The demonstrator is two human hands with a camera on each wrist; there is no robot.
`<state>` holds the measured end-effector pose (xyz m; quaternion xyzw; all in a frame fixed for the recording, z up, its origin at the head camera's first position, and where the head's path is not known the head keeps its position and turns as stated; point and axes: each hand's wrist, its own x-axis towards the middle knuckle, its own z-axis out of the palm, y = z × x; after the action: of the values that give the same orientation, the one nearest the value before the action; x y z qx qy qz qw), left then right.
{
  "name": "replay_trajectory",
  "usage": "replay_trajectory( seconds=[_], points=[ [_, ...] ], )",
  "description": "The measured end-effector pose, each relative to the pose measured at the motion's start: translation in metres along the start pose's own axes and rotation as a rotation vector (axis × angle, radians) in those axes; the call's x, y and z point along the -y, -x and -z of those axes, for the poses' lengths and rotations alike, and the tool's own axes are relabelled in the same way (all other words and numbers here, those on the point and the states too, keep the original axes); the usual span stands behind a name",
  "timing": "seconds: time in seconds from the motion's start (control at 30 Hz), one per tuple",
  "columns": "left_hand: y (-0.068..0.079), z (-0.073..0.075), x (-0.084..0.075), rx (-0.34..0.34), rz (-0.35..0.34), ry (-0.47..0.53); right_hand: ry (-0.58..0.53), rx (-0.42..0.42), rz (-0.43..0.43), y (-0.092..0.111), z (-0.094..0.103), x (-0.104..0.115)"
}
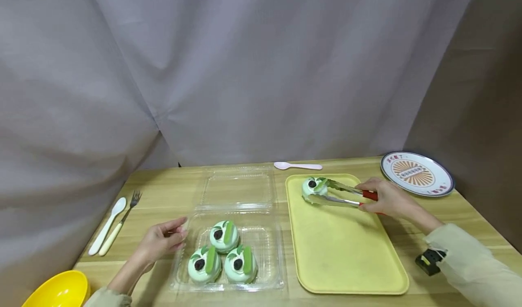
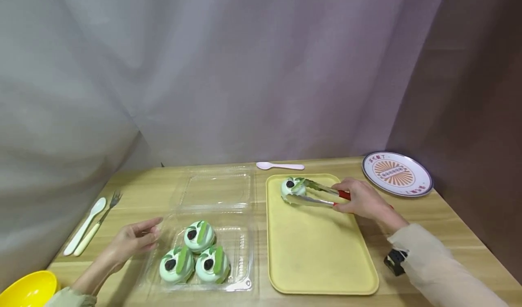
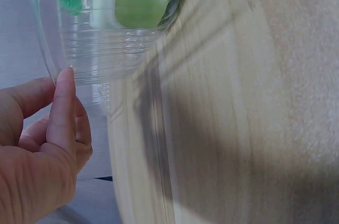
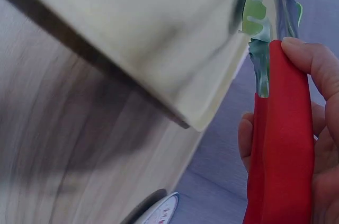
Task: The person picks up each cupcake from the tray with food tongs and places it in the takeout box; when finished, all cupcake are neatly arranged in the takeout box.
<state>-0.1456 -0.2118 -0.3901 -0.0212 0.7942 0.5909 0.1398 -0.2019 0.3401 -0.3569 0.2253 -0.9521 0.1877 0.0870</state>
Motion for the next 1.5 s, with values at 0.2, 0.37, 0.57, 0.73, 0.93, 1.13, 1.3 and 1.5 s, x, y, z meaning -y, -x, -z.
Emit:
replay_trajectory(
  seconds=[0.2, 0.37, 0.57, 0.73, 0.93, 1.13, 1.3, 1.5],
  points=[
    [-0.006, -0.003, -0.004, -0.001, -0.014, 0.005, -0.059, -0.054, 0.106, 0.001, 0.014, 0.02],
    [-0.005, -0.003, -0.004, -0.008, -0.008, 0.009, -0.161, 0.018, 0.214, -0.012, 0.014, 0.06],
    [-0.006, -0.005, -0.005, -0.007, -0.007, 0.014, -0.195, 0.121, 0.342, -0.027, 0.001, 0.093],
    [-0.007, -0.005, -0.005, -0.011, -0.008, 0.02, -0.137, 0.167, 0.405, -0.038, -0.006, 0.105],
    [-0.006, -0.004, -0.004, -0.017, -0.005, 0.016, -0.065, 0.202, 0.451, -0.047, -0.01, 0.113],
    [-0.004, -0.003, -0.002, -0.012, -0.007, 0.01, -0.014, 0.244, 0.431, -0.054, -0.009, 0.122],
    [-0.003, -0.002, 0.001, -0.012, 0.0, 0.014, 0.046, 0.252, 0.403, -0.056, -0.005, 0.132],
    [-0.003, -0.002, -0.001, -0.012, 0.001, 0.022, 0.095, 0.264, 0.398, -0.06, -0.005, 0.142]
  ],
)
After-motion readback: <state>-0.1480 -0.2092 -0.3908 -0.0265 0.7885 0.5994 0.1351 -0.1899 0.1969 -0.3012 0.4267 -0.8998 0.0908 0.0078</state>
